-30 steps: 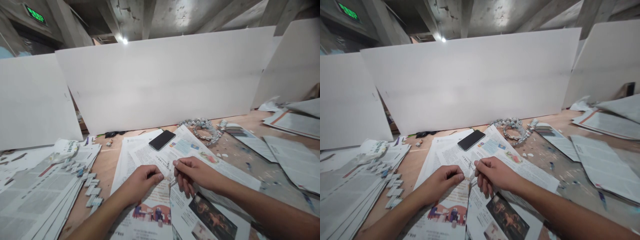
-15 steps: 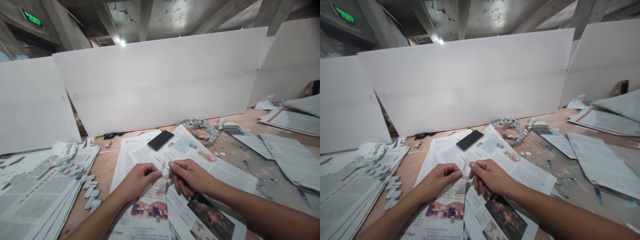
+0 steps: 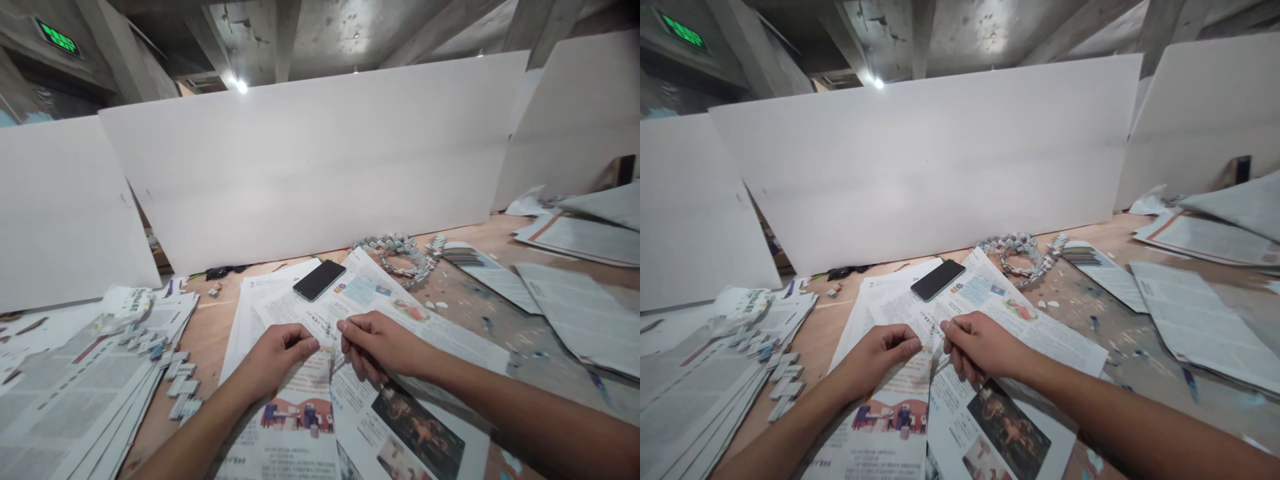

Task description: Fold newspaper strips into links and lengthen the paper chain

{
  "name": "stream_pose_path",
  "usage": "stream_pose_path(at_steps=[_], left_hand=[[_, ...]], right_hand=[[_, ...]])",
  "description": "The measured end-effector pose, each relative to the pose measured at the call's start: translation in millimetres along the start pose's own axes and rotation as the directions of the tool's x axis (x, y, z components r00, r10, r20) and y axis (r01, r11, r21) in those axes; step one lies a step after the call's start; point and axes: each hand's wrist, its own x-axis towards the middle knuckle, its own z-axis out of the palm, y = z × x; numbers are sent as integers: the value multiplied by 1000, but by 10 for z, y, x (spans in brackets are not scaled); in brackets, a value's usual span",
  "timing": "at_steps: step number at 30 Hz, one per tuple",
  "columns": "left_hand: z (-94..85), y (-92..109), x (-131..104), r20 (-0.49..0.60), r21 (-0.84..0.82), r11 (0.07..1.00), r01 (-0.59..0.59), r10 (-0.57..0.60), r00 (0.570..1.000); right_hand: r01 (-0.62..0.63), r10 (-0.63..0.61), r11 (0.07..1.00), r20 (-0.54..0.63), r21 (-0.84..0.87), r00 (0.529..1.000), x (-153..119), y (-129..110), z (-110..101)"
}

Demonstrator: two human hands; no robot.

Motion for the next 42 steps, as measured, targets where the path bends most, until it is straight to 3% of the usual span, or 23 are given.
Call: stream_pose_path(at_steps=[6,15,26,35,42], left_hand=[[13,28,21,-36,-39,999,-17,15,999],[-22,-9,21,-50,77,997,-5,9,999],[-16,-13,43,-121,-70,998,7,-15,992],[-32,-39,72,-125,-3,999,37,-37,991],[-16,-53,71,-167,-15,1000,7,-10,986]], right_hand=[[-2,-1,997,45,79,999,19,40,98],[-23,28,997,65,-68,998,-15,22,10],[-50,38,992,96,119,995,14,68,125],[-56,59,998,162,-19,985,-16,35,6],[-97,80,990,166,98,983,-5,74,117]])
